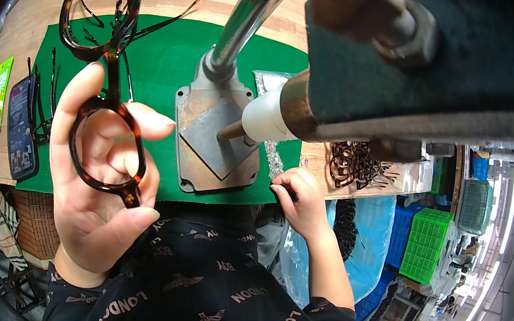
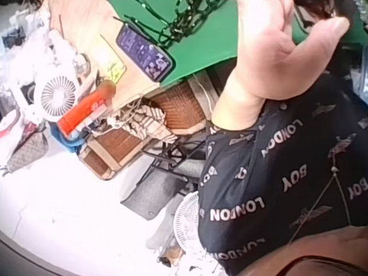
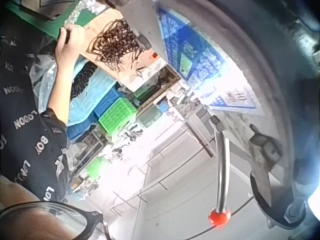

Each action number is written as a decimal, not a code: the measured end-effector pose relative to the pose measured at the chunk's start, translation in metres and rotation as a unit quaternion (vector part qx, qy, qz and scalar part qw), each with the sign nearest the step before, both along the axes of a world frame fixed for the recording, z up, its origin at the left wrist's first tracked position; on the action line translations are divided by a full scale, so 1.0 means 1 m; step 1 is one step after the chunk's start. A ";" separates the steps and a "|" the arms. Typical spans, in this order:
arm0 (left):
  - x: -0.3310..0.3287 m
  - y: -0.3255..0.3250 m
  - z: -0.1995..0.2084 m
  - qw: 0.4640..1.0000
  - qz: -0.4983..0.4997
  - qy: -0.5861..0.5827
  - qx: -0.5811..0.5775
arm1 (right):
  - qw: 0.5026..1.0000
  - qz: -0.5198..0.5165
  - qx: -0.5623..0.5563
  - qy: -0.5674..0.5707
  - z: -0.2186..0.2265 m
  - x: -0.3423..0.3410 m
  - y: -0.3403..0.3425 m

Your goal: The person repeatedly picks up eyeglass frames from a green mat and presses the rims against a rotating cylindrical tool on a bench-mounted machine. They rotate the frames to treat different edges, then place them back on the mat. The process is repeated for multiple frames.

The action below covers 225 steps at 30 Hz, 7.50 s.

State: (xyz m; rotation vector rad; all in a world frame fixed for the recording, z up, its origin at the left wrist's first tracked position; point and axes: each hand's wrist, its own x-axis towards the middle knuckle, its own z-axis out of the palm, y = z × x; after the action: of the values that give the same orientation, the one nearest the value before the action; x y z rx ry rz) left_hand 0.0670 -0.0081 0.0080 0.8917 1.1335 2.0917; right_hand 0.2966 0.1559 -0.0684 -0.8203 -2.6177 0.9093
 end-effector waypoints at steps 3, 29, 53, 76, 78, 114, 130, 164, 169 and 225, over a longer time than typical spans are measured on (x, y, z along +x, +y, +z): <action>-0.007 0.001 0.001 0.998 -0.051 0.018 0.012 | 1.000 0.006 0.007 -0.005 0.001 -0.003 -0.001; 0.000 0.006 -0.016 0.988 -0.134 0.079 -0.015 | 0.982 0.053 0.157 -0.086 0.018 -0.022 -0.017; 0.014 0.006 -0.020 0.980 -0.182 0.071 -0.026 | 0.957 0.181 0.024 0.227 0.094 -0.087 -0.042; 0.017 0.008 -0.017 0.981 -0.189 -0.008 -0.044 | 0.972 0.134 -0.066 0.179 0.102 -0.087 -0.041; 0.017 0.008 -0.017 0.981 -0.187 -0.006 -0.048 | 0.974 0.141 -0.054 0.171 0.104 -0.087 -0.040; 0.022 0.009 -0.018 0.983 -0.173 -0.021 -0.057 | 0.976 0.112 -0.049 0.180 0.102 -0.085 -0.045; 0.024 0.010 -0.019 0.982 -0.178 -0.037 -0.040 | 0.962 0.063 -0.148 0.219 0.097 -0.083 -0.050; 0.024 0.010 -0.020 0.983 -0.171 -0.047 -0.038 | 0.971 0.188 0.050 0.139 0.114 -0.092 -0.040; 0.023 0.010 -0.018 0.982 -0.176 -0.050 -0.047 | 0.972 0.174 0.039 0.151 0.111 -0.090 -0.040; 0.026 0.015 -0.018 0.982 -0.174 -0.068 0.031 | 0.940 0.218 -0.075 0.250 0.104 -0.091 -0.035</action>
State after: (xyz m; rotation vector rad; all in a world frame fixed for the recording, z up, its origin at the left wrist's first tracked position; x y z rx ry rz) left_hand 0.0926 0.0069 -0.0097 0.8899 0.7805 1.8744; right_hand 0.2061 0.1209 0.0357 0.0003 -2.3145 1.2472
